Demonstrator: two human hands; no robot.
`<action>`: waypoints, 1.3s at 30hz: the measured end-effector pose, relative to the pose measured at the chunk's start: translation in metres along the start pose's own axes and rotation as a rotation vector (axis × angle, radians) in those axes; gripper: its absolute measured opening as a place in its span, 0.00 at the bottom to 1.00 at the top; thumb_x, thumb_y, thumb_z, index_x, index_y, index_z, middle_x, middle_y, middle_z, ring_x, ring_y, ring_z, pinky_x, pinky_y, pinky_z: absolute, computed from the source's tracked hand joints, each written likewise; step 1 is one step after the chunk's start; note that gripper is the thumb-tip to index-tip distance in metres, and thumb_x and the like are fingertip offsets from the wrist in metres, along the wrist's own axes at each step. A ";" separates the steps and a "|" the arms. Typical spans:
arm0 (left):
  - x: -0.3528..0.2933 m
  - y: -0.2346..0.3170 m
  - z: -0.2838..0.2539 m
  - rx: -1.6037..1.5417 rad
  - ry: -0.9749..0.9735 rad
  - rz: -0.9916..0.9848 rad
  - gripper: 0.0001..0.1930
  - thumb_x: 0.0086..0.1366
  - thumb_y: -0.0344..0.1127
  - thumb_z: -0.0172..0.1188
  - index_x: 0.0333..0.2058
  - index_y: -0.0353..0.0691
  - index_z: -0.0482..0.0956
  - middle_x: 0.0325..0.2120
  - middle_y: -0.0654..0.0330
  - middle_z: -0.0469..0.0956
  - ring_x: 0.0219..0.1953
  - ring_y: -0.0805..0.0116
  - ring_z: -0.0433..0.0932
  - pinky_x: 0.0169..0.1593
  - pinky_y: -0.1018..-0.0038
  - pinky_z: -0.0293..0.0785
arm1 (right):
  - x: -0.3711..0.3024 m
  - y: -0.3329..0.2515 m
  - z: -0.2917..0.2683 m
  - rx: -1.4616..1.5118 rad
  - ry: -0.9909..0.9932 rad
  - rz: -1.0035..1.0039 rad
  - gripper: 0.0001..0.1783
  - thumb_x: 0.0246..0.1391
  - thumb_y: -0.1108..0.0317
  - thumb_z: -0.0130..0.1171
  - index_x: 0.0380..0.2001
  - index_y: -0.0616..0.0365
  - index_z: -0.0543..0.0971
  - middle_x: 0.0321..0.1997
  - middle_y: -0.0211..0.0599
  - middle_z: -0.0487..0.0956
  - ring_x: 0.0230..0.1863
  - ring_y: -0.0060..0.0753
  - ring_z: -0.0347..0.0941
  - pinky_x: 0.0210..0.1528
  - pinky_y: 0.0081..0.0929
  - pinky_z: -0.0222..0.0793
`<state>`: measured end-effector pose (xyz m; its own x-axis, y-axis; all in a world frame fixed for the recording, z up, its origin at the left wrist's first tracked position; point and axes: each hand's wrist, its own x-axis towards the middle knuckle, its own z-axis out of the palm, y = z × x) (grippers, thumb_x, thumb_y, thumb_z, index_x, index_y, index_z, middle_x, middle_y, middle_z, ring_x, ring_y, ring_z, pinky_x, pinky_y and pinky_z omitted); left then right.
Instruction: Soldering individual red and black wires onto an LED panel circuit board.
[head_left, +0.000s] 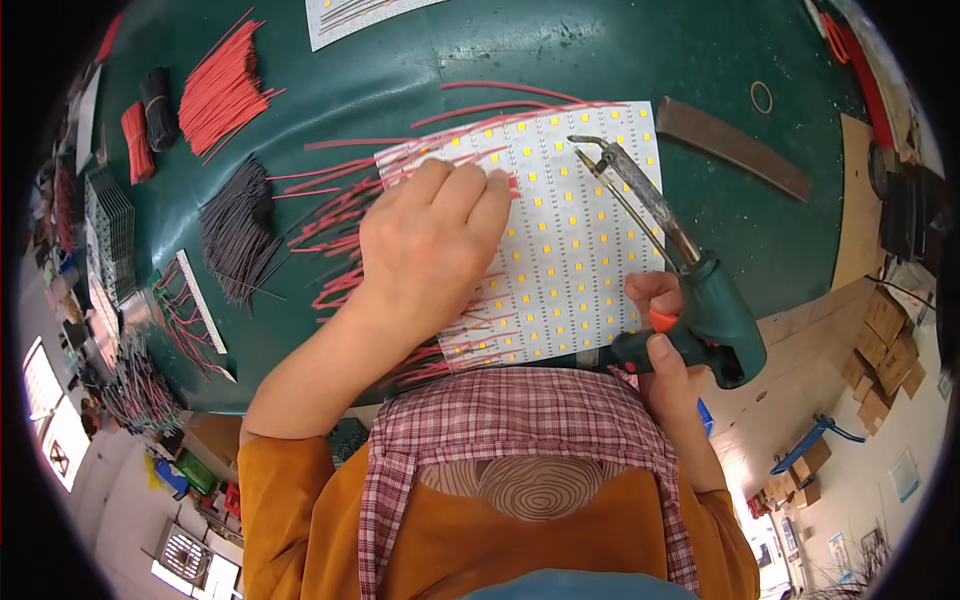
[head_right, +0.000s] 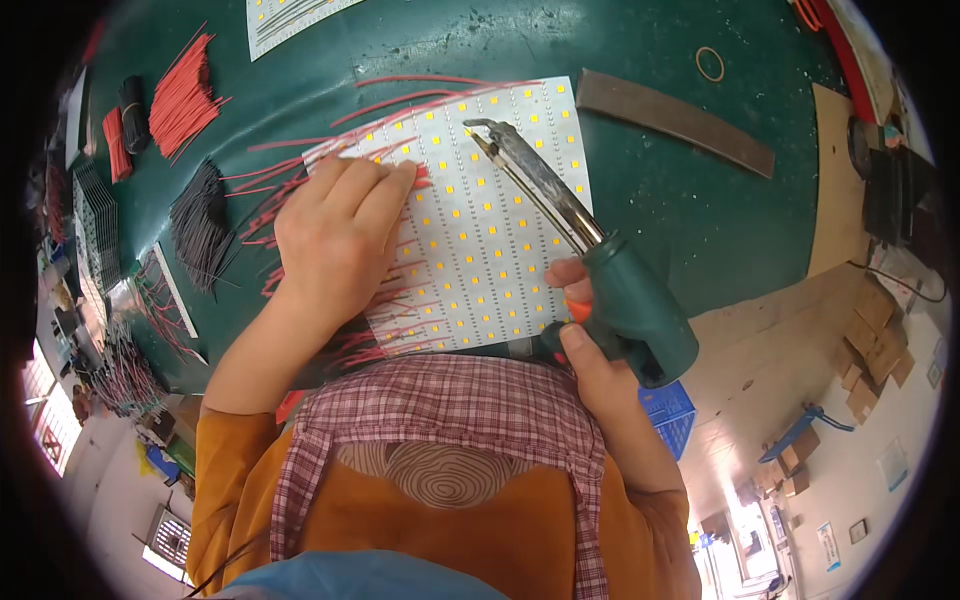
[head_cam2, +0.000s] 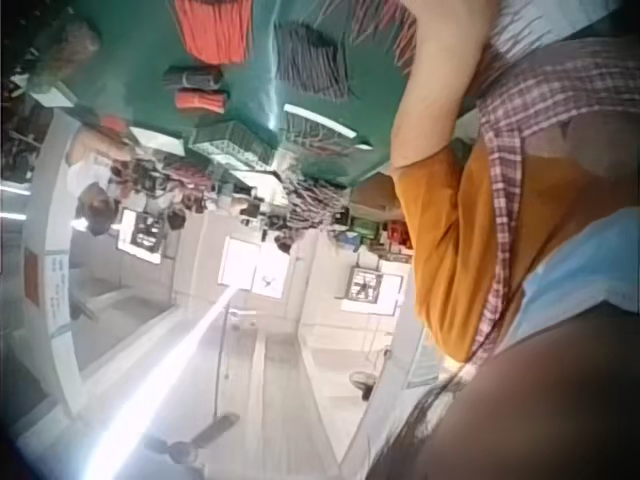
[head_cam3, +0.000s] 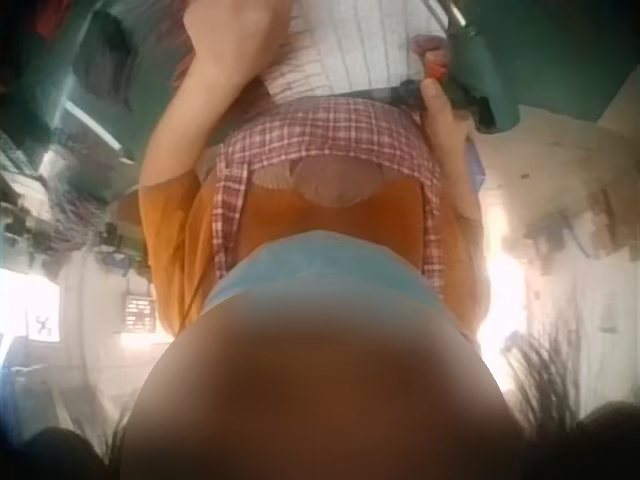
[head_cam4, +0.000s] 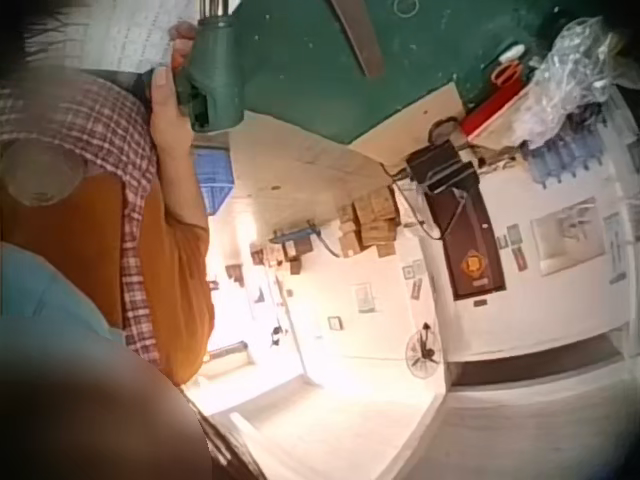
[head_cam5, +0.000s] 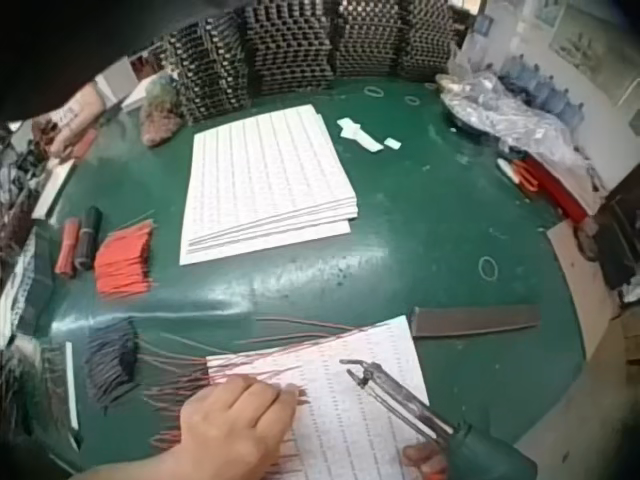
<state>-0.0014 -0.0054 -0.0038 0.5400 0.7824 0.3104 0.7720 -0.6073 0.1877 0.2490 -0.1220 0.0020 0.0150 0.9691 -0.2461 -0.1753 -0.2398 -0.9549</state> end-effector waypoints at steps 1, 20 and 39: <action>-0.007 0.008 -0.003 -0.005 -0.007 0.005 0.14 0.49 0.30 0.61 0.38 0.39 0.81 0.29 0.63 0.74 0.34 0.67 0.77 0.30 0.73 0.74 | -0.011 -0.003 -0.001 0.002 0.008 0.005 0.21 0.56 0.65 0.63 0.51 0.59 0.72 0.60 0.51 0.71 0.61 0.42 0.68 0.65 0.46 0.63; -0.027 0.035 0.003 0.099 0.154 -0.095 0.09 0.52 0.31 0.64 0.34 0.40 0.83 0.29 0.65 0.77 0.33 0.67 0.77 0.32 0.72 0.74 | 0.149 -0.064 -0.068 -1.464 0.014 -0.611 0.33 0.32 0.77 0.72 0.48 0.42 0.78 0.40 0.34 0.78 0.44 0.44 0.75 0.43 0.37 0.73; -0.041 0.036 -0.004 0.015 0.112 -0.085 0.06 0.52 0.30 0.61 0.30 0.42 0.81 0.27 0.63 0.76 0.33 0.65 0.78 0.32 0.70 0.76 | -0.008 -0.056 -0.081 -1.080 0.192 -0.391 0.15 0.61 0.73 0.60 0.50 0.58 0.74 0.45 0.41 0.83 0.43 0.28 0.79 0.42 0.28 0.78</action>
<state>0.0031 -0.0597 -0.0057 0.4318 0.8102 0.3963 0.8188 -0.5364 0.2044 0.3387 -0.1208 0.0442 0.0478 0.9854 0.1633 0.8028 0.0594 -0.5933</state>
